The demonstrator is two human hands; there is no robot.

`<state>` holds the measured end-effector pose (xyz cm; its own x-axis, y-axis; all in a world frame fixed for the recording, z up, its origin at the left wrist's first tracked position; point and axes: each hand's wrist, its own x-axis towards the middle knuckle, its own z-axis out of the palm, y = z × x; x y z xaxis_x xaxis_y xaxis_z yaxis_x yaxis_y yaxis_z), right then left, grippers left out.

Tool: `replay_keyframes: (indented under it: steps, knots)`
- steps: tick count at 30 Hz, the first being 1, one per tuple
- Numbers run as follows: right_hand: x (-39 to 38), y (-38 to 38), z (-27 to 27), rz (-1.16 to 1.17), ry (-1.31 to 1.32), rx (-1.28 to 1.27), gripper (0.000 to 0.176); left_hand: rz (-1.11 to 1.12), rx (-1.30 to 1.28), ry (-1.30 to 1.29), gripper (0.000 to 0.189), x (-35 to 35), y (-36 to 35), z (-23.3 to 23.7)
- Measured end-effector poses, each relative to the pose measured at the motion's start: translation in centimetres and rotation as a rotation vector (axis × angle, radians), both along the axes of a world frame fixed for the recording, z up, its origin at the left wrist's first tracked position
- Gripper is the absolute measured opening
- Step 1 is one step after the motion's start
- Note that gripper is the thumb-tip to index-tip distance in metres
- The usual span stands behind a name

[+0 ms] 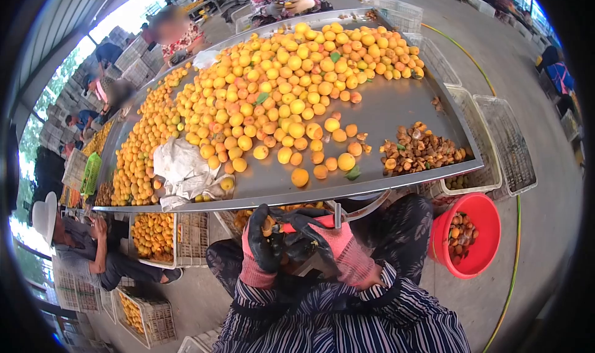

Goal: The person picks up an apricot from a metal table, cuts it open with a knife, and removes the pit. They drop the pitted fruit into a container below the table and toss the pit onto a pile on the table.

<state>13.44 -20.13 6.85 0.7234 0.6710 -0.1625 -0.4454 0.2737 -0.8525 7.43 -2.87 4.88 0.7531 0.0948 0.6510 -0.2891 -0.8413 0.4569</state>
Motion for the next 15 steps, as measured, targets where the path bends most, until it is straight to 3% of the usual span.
replay_keyframes:
  steps: [3, 4, 5, 6, 7, 8, 9, 10, 12, 13, 15]
  knots:
    - [0.2, -0.4, -1.1, -0.155, 0.097, 0.147, 0.037, -0.133, -0.15, 0.012, 0.078, 1.6, -0.5, -0.8]
    - [0.2, -0.8, -0.8, -0.178, -0.138, 0.058, 0.036, -0.146, -0.146, 0.013, 0.078, 2.1, -0.7, -1.8]
    - [0.3, -1.2, -0.6, -0.2, -0.372, -0.034, 0.034, -0.127, -0.358, 0.146, 0.058, 2.5, -1.0, -3.1]
    - [0.7, -1.4, -0.8, -0.217, -0.37, -0.033, 0.034, -0.107, -0.567, 0.284, 0.042, 3.2, -1.6, -2.5]
    - [1.2, -1.4, -1.3, -0.22, -0.132, -0.009, 0.036, -0.123, -0.56, 0.289, 0.042, 3.7, -2.1, -1.7]
    - [1.7, -1.5, -2.0, -0.22, 0.105, 0.019, 0.039, -0.057, -0.199, 0.178, 0.035, 4.1, -2.6, -0.7]
    - [1.8, -1.6, -3.1, -0.236, -0.031, 0.033, 0.037, 0.009, 0.16, 0.058, 0.031, 4.6, -3.1, 0.4]
    - [2.2, -1.7, -4.2, -0.25, -0.033, 0.038, 0.037, -0.004, 0.165, 0.054, 0.031, 5.2, -3.6, 0.0]
    - [3.2, -1.7, -6.9, -0.282, 0.44, 0.442, 0.029, -0.11, -0.718, 0.286, 0.029, 6.8, -4.8, -1.4]
    - [3.7, -1.2, -7.7, -0.304, 0.442, 0.462, 0.034, -0.123, -0.713, 0.285, 0.029, 7.6, -5.2, -1.1]
    - [3.7, -1.6, -6.5, -0.337, 0.396, 0.443, 0.036, -0.287, -1.876, 0.458, 0.03, 9.2, -6.0, -0.6]
